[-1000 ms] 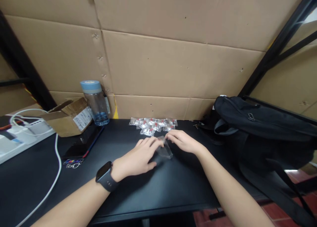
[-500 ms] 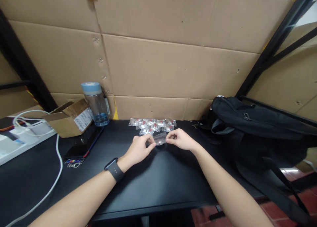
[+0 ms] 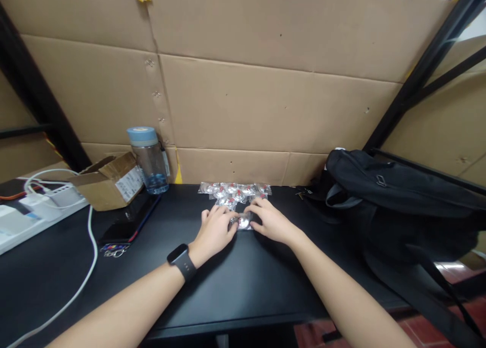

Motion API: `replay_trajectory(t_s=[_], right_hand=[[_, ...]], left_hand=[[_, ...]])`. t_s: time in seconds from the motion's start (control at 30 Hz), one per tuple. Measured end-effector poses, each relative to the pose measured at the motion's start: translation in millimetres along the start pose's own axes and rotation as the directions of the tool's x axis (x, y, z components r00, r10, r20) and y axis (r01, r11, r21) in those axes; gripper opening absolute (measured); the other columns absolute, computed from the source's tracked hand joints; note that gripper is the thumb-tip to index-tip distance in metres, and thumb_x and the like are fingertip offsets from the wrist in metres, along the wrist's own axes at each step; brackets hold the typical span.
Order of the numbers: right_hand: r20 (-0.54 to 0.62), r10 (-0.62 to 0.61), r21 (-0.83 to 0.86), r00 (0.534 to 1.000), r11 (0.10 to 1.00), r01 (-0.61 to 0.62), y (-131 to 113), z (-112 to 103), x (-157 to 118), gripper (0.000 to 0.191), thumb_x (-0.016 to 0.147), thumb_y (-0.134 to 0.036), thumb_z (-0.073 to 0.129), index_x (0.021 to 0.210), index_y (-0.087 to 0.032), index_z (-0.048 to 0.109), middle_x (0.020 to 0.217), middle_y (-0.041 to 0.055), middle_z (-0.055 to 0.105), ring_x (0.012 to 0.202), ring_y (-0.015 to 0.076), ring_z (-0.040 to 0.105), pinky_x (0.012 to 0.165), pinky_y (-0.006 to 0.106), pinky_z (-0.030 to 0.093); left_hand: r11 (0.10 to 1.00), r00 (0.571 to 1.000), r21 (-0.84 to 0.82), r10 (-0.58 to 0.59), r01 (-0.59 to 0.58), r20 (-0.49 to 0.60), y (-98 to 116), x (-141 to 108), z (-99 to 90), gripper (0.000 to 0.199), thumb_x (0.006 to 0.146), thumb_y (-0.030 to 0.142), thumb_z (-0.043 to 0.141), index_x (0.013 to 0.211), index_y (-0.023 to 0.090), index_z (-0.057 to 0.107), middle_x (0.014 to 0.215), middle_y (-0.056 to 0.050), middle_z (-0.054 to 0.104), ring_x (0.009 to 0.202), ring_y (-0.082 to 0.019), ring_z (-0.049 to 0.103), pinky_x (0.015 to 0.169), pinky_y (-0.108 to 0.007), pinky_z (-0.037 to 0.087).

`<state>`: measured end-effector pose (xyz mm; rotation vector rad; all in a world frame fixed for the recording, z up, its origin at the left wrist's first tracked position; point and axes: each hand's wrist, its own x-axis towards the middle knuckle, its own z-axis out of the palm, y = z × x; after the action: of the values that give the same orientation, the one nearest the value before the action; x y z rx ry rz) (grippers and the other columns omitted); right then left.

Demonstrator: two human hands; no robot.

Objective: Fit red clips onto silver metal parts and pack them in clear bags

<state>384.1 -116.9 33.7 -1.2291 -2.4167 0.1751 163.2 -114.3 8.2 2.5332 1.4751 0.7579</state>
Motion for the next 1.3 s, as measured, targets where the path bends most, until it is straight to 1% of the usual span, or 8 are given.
replay_trajectory(t_s=[0.2, 0.33, 0.57, 0.67, 0.77, 0.87, 1.1, 1.3], right_hand=[[0.121, -0.068, 0.018, 0.99, 0.998, 0.066, -5, 2, 1, 0.043, 0.081, -0.014, 0.066, 0.123, -0.025, 0.065, 0.121, 0.0072, 0.067, 0.115, 0.0265, 0.057, 0.102, 0.042, 0.039], [0.082, -0.019, 0.064, 0.996, 0.998, 0.014, -7, 3, 3, 0.026, 0.09, -0.02, 0.062, 0.114, -0.025, 0.069, 0.109, 0.0056, 0.074, 0.107, 0.0236, 0.063, 0.098, 0.038, 0.04], [0.063, 0.079, 0.267, 0.995, 0.959, -0.093, -8, -2, 2, 0.037, 0.093, -0.018, 0.052, 0.129, -0.023, 0.057, 0.091, 0.0036, 0.076, 0.08, 0.0168, 0.069, 0.079, 0.027, 0.048], [0.139, 0.117, 0.314, 0.983, 0.937, -0.156, -9, -6, 1, 0.047, 0.091, -0.019, 0.054, 0.137, -0.023, 0.048, 0.074, -0.002, 0.072, 0.062, 0.0134, 0.063, 0.068, 0.023, 0.047], [0.223, 0.087, 0.338, 0.971, 0.927, -0.161, -6, -11, 0, 0.034, 0.095, -0.021, 0.049, 0.128, -0.022, 0.056, 0.063, -0.0049, 0.065, 0.055, 0.0113, 0.058, 0.063, 0.022, 0.045], [0.228, 0.018, 0.306, 0.973, 0.948, -0.089, -3, -15, -1, 0.028, 0.098, -0.019, 0.044, 0.112, -0.02, 0.068, 0.069, -0.0013, 0.066, 0.063, 0.0122, 0.059, 0.069, 0.023, 0.047], [0.202, -0.205, 0.182, 0.958, 0.969, 0.169, -2, -9, 2, 0.044, 0.086, -0.006, 0.062, 0.117, -0.035, 0.072, 0.132, 0.0021, 0.06, 0.12, 0.021, 0.053, 0.108, 0.037, 0.038], [0.174, -0.096, 0.123, 0.98, 0.99, 0.076, 5, -4, 2, 0.027, 0.085, -0.032, 0.073, 0.112, -0.032, 0.075, 0.105, 0.0042, 0.066, 0.097, 0.0196, 0.06, 0.092, 0.033, 0.047]], left_hand=[[0.998, 0.998, 0.003, 0.061, -0.061, 0.034, -1, -2, -6.5, 0.025, 0.093, 0.043, 0.054, 0.1, 0.028, 0.073, 0.108, -0.006, 0.068, 0.113, -0.029, 0.05, 0.09, -0.043, 0.029], [0.995, 0.992, -0.038, 0.099, -0.097, 0.073, -3, -1, -9.9, 0.021, 0.087, 0.038, 0.063, 0.103, 0.027, 0.069, 0.108, -0.005, 0.071, 0.111, -0.028, 0.053, 0.09, -0.043, 0.028], [0.987, 0.995, -0.146, -0.048, 0.06, 0.085, -9, 4, -3.3, 0.016, 0.093, 0.031, 0.055, 0.106, 0.028, 0.064, 0.099, -0.001, 0.073, 0.106, -0.024, 0.059, 0.088, -0.039, 0.028], [0.969, 0.991, -0.215, -0.102, 0.119, 0.091, -9, 5, -1.5, 0.025, 0.092, 0.032, 0.057, 0.117, 0.03, 0.056, 0.094, 0.001, 0.074, 0.104, -0.022, 0.062, 0.088, -0.037, 0.029], [0.971, 0.99, -0.21, -0.1, 0.119, 0.096, -10, 5, -0.7, 0.024, 0.094, 0.029, 0.054, 0.118, 0.03, 0.055, 0.094, 0.001, 0.073, 0.106, -0.022, 0.061, 0.088, -0.037, 0.029], [0.98, 0.992, -0.183, -0.053, 0.075, 0.118, -13, 5, 1.1, 0.019, 0.095, 0.028, 0.051, 0.109, 0.032, 0.063, 0.102, 0.001, 0.073, 0.109, -0.023, 0.058, 0.089, -0.039, 0.028], [0.99, 0.997, -0.139, -0.005, 0.016, 0.078, -15, 7, 3.3, 0.017, 0.093, 0.032, 0.056, 0.106, 0.032, 0.066, 0.099, -0.001, 0.072, 0.107, -0.024, 0.055, 0.086, -0.039, 0.028], [0.995, 0.998, -0.082, -0.062, 0.06, -0.031, -14, 9, -8.7, 0.02, 0.09, 0.028, 0.054, 0.107, 0.028, 0.064, 0.102, -0.003, 0.069, 0.104, -0.024, 0.054, 0.086, -0.038, 0.03]])
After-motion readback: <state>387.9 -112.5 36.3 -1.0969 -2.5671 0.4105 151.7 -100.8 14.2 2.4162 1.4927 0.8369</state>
